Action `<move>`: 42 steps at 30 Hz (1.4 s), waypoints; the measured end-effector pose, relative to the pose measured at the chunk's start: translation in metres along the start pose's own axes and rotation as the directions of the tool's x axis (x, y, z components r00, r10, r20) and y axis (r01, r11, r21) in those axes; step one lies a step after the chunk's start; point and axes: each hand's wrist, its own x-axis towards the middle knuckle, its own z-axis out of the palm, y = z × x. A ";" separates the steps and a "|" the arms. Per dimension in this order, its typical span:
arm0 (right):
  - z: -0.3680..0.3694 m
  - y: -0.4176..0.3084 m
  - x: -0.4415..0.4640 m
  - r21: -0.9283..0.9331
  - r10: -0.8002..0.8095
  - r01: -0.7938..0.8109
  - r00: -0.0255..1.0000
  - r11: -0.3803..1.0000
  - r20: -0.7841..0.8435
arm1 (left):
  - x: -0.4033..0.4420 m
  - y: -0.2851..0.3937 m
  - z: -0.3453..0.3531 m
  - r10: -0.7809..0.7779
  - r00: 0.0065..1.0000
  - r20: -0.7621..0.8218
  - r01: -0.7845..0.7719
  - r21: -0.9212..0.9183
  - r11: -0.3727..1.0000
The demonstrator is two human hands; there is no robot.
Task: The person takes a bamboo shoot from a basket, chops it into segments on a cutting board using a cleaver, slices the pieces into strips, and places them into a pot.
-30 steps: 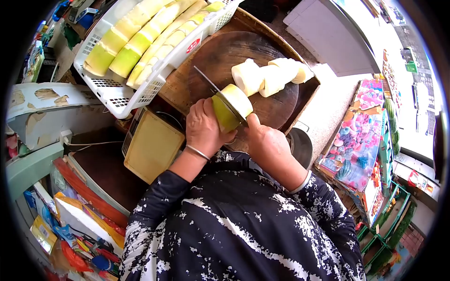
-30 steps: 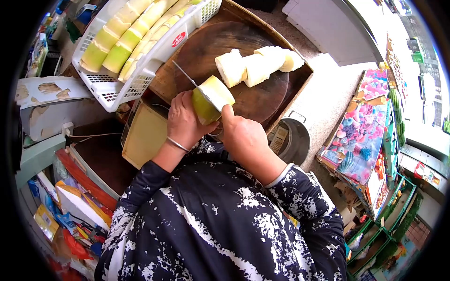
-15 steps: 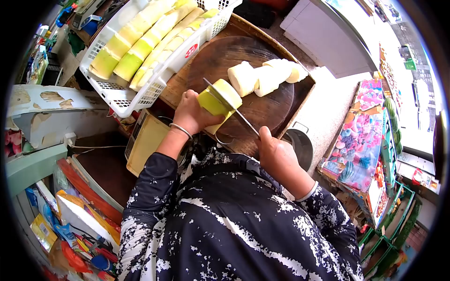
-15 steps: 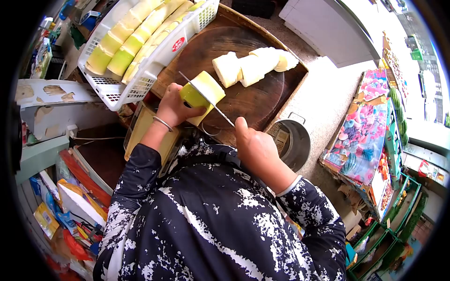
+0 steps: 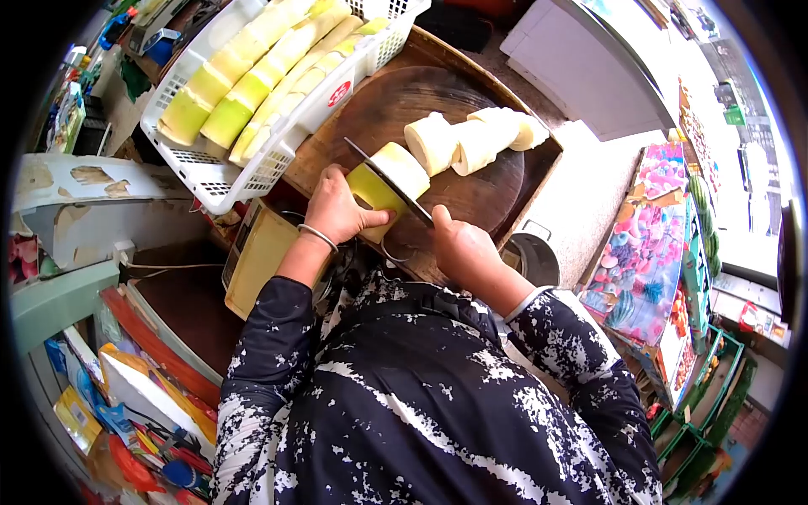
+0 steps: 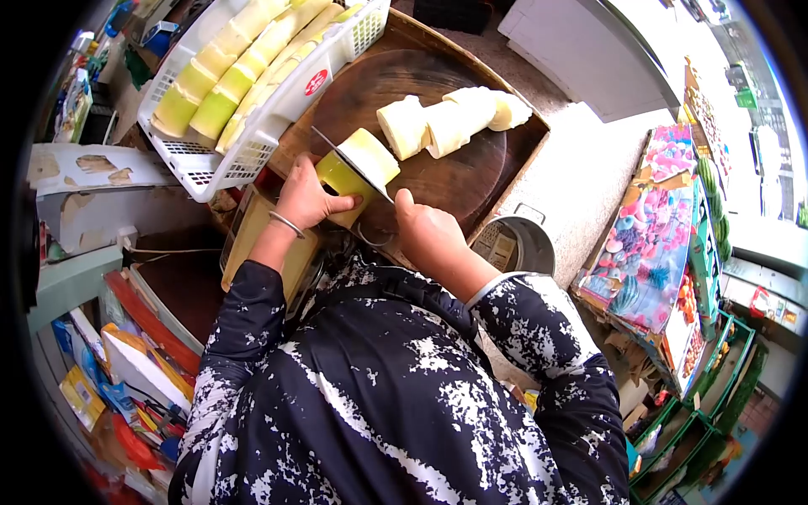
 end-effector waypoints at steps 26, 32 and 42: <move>-0.006 -0.011 -0.006 -0.092 0.023 -0.026 0.999 0.995 -0.034 | -0.005 0.002 -0.006 0.074 0.997 -0.018 -0.069 0.201 0.977; 0.027 -0.002 0.022 -0.052 0.055 -0.057 0.998 0.997 -0.036 | -0.007 -0.008 -0.006 0.014 1.000 0.006 -0.014 0.113 0.993; -0.020 0.008 -0.014 0.065 -0.008 0.034 0.933 0.997 -0.361 | -0.022 0.015 0.010 -0.044 0.993 -0.111 0.052 0.071 0.996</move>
